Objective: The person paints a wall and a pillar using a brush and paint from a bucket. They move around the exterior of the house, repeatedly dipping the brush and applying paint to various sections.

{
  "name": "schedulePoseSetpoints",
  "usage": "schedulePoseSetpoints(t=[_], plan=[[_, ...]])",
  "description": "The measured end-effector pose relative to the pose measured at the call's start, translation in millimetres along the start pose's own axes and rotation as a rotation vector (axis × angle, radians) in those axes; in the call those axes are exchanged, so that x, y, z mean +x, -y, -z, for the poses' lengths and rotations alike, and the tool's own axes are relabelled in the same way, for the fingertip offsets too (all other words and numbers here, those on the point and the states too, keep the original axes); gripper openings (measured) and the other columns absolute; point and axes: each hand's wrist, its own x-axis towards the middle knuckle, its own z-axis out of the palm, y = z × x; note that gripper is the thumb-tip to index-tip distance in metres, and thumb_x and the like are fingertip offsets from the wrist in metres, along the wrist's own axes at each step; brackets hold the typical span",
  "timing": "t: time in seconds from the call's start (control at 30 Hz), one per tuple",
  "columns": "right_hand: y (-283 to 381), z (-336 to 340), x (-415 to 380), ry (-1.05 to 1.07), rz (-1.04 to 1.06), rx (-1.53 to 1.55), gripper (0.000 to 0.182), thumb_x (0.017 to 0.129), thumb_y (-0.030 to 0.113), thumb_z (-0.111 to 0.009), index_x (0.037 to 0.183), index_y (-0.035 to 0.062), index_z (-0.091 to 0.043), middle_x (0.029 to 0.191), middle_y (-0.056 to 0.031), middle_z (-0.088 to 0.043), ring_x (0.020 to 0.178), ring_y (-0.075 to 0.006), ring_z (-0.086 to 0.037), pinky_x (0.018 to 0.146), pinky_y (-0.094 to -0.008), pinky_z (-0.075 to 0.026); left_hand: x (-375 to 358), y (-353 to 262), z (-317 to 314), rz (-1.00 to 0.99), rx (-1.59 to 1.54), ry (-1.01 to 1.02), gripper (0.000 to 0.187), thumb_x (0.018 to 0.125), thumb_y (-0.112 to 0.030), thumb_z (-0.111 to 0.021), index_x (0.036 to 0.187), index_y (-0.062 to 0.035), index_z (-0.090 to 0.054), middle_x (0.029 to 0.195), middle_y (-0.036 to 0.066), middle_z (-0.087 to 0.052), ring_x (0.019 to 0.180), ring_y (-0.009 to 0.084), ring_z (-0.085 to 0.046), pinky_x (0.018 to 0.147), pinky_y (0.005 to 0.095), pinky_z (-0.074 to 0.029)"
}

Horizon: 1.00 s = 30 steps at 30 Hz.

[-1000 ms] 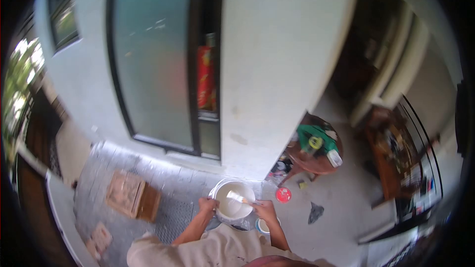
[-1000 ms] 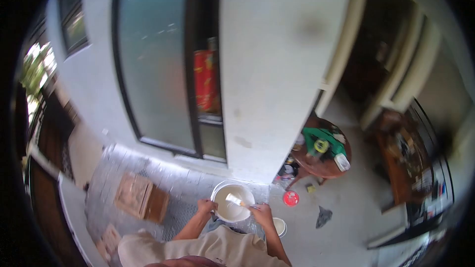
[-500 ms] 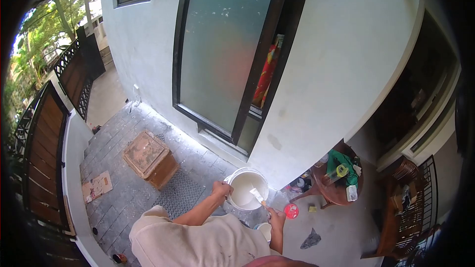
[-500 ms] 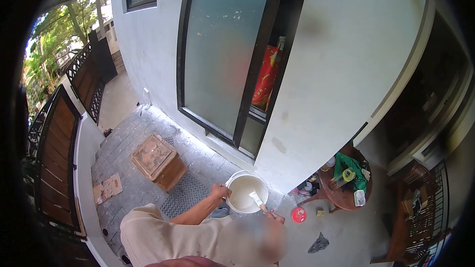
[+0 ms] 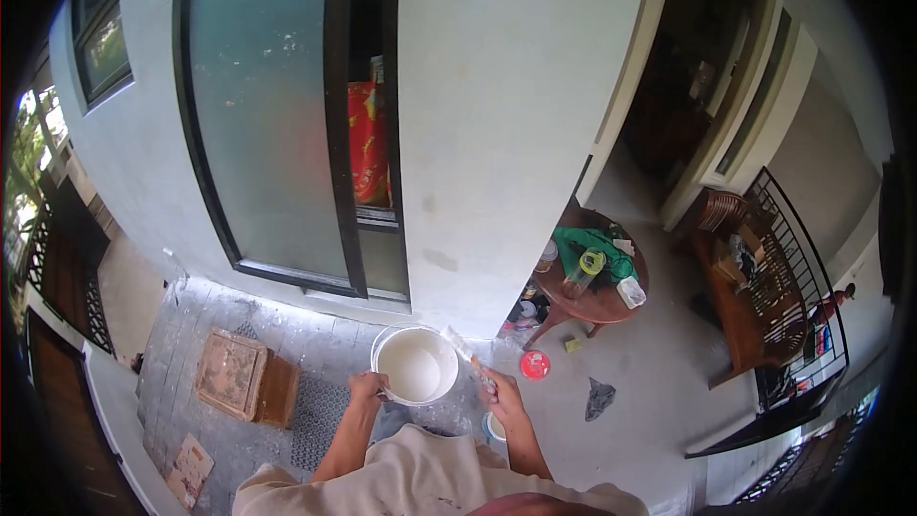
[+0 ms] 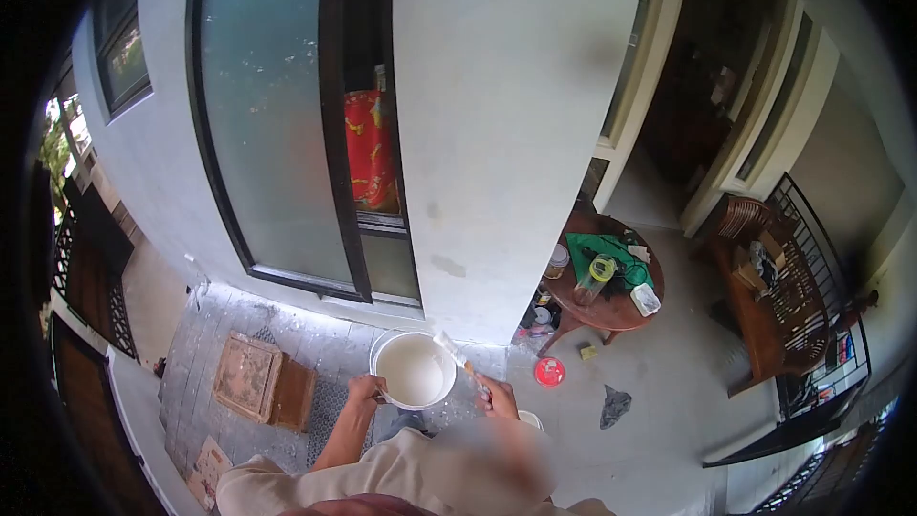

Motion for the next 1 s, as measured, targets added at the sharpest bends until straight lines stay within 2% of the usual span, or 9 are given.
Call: schedulePoseSetpoints(t=[0.1,0.23,0.33,0.43,0.5,0.6,0.73,0.8,1.0], plan=[[30,-31,21,0.014,0.148,0.074,0.02,0.09,0.018,-0.063,0.093,-0.0021,-0.064,0.062,-0.0015,-0.054,0.044,-0.0083,-0.041,0.041,-0.0216,-0.03,11,-1,-3,-0.003,0.022,-0.004,0.021,0.058,0.016,-0.056,0.073,0.0021,-0.059,0.064,0.014,-0.057,0.049,0.0293,-0.057,0.044,0.0482,-0.049],[130,-112,55,0.003,0.492,-0.097,0.021,0.092,0.02,-0.062,0.093,-0.0016,-0.065,0.065,-0.0033,-0.059,0.046,-0.0082,-0.048,0.041,-0.0201,-0.034,39,-7,-7,0.023,-0.005,-0.01,0.023,0.057,0.016,-0.057,0.075,0.0021,-0.059,0.066,0.015,-0.058,0.05,0.0306,-0.059,0.045,0.0482,-0.051],[216,-183,67,-0.104,0.832,-0.34,0.017,0.088,0.019,-0.068,0.085,0.0023,-0.064,0.064,0.0026,-0.054,0.047,-0.004,-0.047,0.04,-0.0182,-0.034,38,-27,-21,0.018,0.06,0.013,0.024,0.057,0.015,-0.057,0.075,0.0005,-0.059,0.066,0.014,-0.058,0.049,0.029,-0.059,0.044,0.0468,-0.05],[291,-253,76,-0.28,1.398,-0.701,0.026,0.087,0.021,-0.069,0.101,-0.0006,-0.07,0.063,0.0012,-0.055,0.05,-0.0036,-0.044,0.043,-0.0227,-0.035,52,-34,-27,-0.002,0.096,0.042,0.02,0.058,0.015,-0.056,0.069,-0.0009,-0.059,0.06,0.01,-0.056,0.048,0.0238,-0.054,0.042,0.0425,-0.046],[333,-295,78,-0.408,1.775,-0.943,0.027,0.089,0.02,-0.067,0.107,-0.0007,-0.069,0.064,-0.005,-0.057,0.053,-0.0092,-0.047,0.048,-0.0267,-0.039,70,-41,-31,0.035,0.088,0.101,0.021,0.057,0.015,-0.057,0.07,-0.0011,-0.06,0.061,0.009,-0.056,0.049,0.0231,-0.054,0.042,0.0412,-0.045],[363,-342,72,-0.578,1.844,-1.212,0.025,0.088,0.013,-0.064,0.109,0.0007,-0.067,0.064,-0.0114,-0.05,0.055,-0.0221,-0.052,0.052,-0.0329,-0.042,94,-50,-34,0.052,0.115,0.149,0.019,0.057,0.014,-0.059,0.066,-0.0024,-0.056,0.057,0.011,-0.056,0.042,0.0252,-0.054,0.04,0.0458,-0.046],[386,-383,87,-0.581,2.009,-1.279,0.023,0.088,0.011,-0.061,0.108,0.0004,-0.065,0.068,-0.0136,-0.051,0.056,-0.0281,-0.055,0.053,-0.0381,-0.046,122,-58,-47,0.085,0.208,0.177,0.019,0.058,0.015,-0.059,0.067,-0.0013,-0.057,0.057,0.011,-0.056,0.043,0.0254,-0.054,0.041,0.047,-0.047],[398,-400,96,-0.564,2.103,-1.29,0.022,0.088,0.011,-0.06,0.106,0.0003,-0.064,0.071,-0.0154,-0.053,0.058,-0.0304,-0.056,0.054,-0.0411,-0.047,145,-52,-53,0.094,0.234,0.196,0.02,0.055,0.015,-0.06,0.067,-0.0016,-0.059,0.06,0.009,-0.056,0.047,0.0238,-0.053,0.04,0.0428,-0.042],[376,-399,132,-0.742,1.889,-1.491,0.019,0.084,0.009,-0.064,0.1,-0.0008,-0.065,0.076,-0.0169,-0.061,0.068,-0.033,-0.061,0.062,-0.0393,-0.049,183,-66,-66,0.134,0.314,0.288,0.024,0.052,0.015,-0.062,0.071,-0.0005,-0.062,0.065,0.008,-0.058,0.051,0.0237,-0.054,0.039,0.0408,-0.041]])
